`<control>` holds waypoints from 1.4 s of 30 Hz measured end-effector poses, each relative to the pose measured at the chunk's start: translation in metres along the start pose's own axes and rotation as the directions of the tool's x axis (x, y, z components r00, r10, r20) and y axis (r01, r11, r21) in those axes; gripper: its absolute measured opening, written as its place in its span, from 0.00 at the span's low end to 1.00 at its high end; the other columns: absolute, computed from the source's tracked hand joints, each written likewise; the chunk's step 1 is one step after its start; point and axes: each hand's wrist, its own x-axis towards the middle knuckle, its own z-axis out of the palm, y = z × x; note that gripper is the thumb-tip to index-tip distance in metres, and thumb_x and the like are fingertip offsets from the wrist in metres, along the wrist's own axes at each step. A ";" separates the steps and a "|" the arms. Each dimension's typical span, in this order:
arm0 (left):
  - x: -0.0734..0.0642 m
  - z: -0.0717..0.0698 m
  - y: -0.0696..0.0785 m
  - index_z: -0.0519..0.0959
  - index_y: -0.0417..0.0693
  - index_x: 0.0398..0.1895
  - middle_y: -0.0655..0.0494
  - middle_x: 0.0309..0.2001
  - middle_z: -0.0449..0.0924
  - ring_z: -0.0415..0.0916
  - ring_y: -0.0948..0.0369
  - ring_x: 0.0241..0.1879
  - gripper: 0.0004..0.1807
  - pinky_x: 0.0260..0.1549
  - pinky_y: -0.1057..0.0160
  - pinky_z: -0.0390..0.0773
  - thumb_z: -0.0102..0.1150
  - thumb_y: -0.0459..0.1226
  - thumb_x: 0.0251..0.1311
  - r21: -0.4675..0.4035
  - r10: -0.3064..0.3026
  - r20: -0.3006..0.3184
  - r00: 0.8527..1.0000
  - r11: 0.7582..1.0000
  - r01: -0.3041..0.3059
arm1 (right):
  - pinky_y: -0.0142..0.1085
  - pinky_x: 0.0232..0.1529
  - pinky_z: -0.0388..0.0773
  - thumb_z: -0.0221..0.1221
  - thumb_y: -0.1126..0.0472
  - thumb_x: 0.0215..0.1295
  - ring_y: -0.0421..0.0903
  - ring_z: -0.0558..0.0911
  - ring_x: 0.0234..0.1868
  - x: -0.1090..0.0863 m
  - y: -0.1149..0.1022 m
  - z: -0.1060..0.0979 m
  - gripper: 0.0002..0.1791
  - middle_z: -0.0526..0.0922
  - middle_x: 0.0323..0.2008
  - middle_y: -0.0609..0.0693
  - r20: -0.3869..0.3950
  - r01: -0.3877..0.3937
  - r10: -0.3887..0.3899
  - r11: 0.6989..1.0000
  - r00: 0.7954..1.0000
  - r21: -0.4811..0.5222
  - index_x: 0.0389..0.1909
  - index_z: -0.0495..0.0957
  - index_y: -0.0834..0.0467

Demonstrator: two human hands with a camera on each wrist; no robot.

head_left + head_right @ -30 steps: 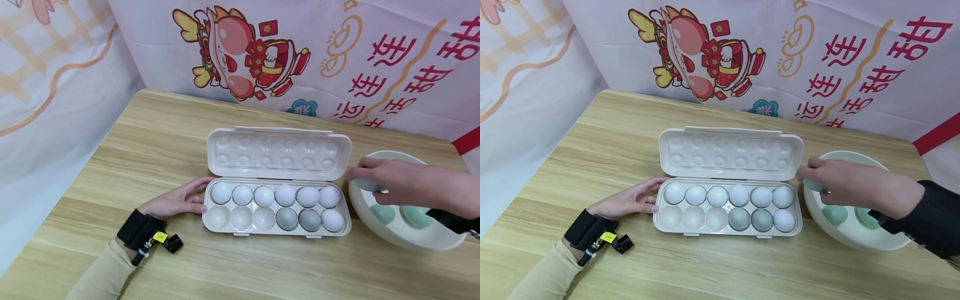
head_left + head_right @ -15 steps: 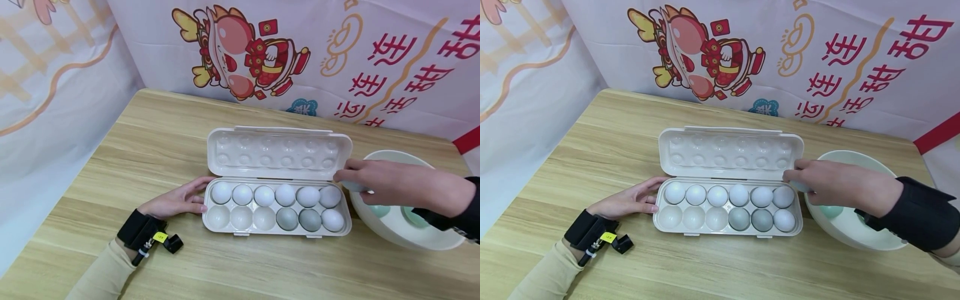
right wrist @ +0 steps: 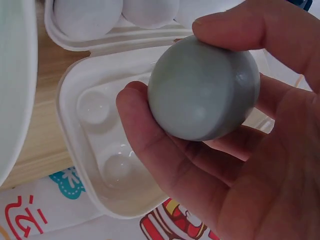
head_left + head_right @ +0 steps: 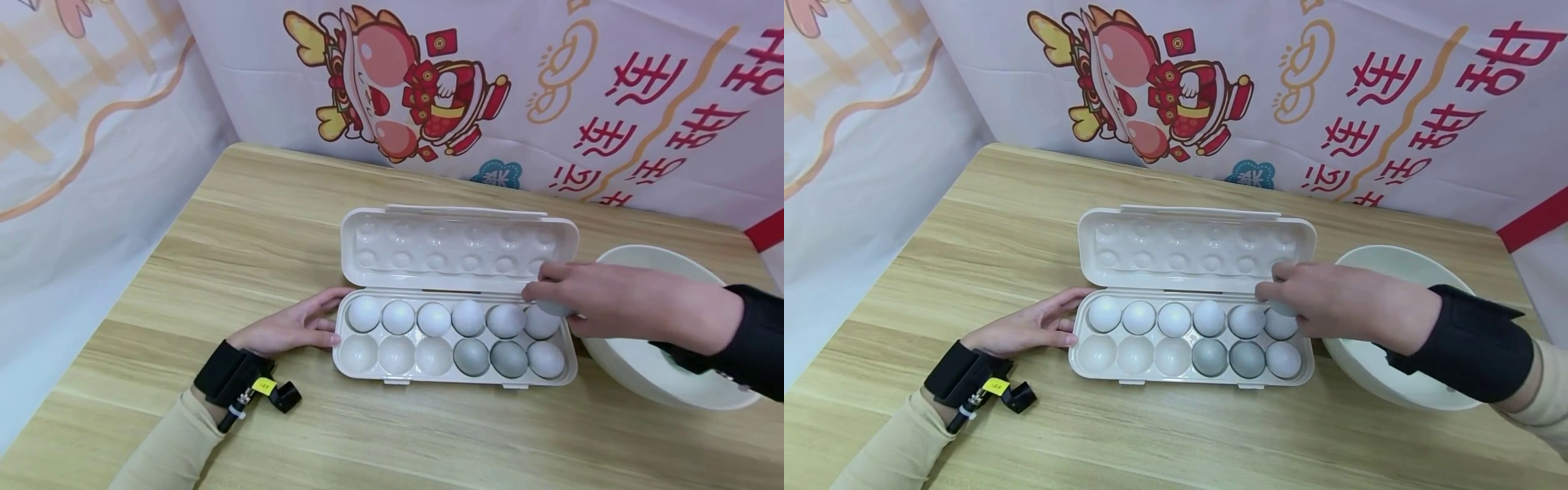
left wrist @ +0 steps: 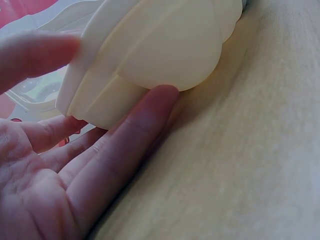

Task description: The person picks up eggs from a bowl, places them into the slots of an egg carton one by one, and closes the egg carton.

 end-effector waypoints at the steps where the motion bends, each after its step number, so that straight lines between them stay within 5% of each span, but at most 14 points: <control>1: 0.000 0.000 0.000 0.49 0.53 0.69 0.40 0.70 0.47 0.69 0.47 0.56 0.38 0.49 0.58 0.74 0.56 0.31 0.59 0.000 0.003 0.002 1.000 1.000 -0.003 | 0.33 0.21 0.69 0.64 0.70 0.42 0.40 0.69 0.26 0.001 -0.001 0.000 0.26 0.70 0.33 0.45 0.001 0.005 -0.005 1.000 1.000 -0.005 0.45 0.74 0.48; 18: 0.002 0.000 -0.001 0.49 0.53 0.69 0.40 0.69 0.48 0.69 0.47 0.56 0.38 0.49 0.58 0.74 0.55 0.31 0.59 -0.012 0.012 0.013 1.000 1.000 -0.012 | 0.32 0.19 0.67 0.62 0.69 0.46 0.44 0.69 0.27 0.024 -0.020 0.000 0.26 0.73 0.35 0.48 0.107 0.035 -0.037 0.999 0.994 0.015 0.48 0.72 0.50; 26: 0.002 -0.001 -0.002 0.49 0.53 0.69 0.40 0.69 0.48 0.70 0.47 0.55 0.38 0.49 0.59 0.75 0.55 0.30 0.59 -0.020 0.017 0.015 1.000 1.000 -0.016 | 0.31 0.14 0.63 0.60 0.69 0.45 0.43 0.69 0.26 0.033 -0.031 0.000 0.24 0.70 0.32 0.46 0.078 0.079 -0.076 0.996 0.994 -0.041 0.45 0.72 0.50; 33: 0.002 -0.001 -0.002 0.49 0.52 0.69 0.40 0.69 0.48 0.70 0.47 0.55 0.38 0.48 0.58 0.75 0.55 0.31 0.59 -0.020 0.020 0.019 1.000 1.000 -0.019 | 0.37 0.23 0.71 0.64 0.69 0.43 0.46 0.72 0.29 0.043 -0.035 0.004 0.23 0.71 0.31 0.48 0.096 0.140 -0.134 0.988 0.986 -0.058 0.43 0.72 0.52; 42: 0.003 -0.002 -0.002 0.49 0.52 0.69 0.39 0.69 0.49 0.70 0.47 0.55 0.38 0.48 0.59 0.75 0.55 0.30 0.59 -0.028 0.029 0.025 0.999 0.999 -0.029 | 0.38 0.24 0.72 0.64 0.70 0.42 0.49 0.74 0.31 0.049 -0.043 0.009 0.21 0.71 0.30 0.47 0.052 0.173 -0.170 0.983 0.984 -0.061 0.38 0.72 0.51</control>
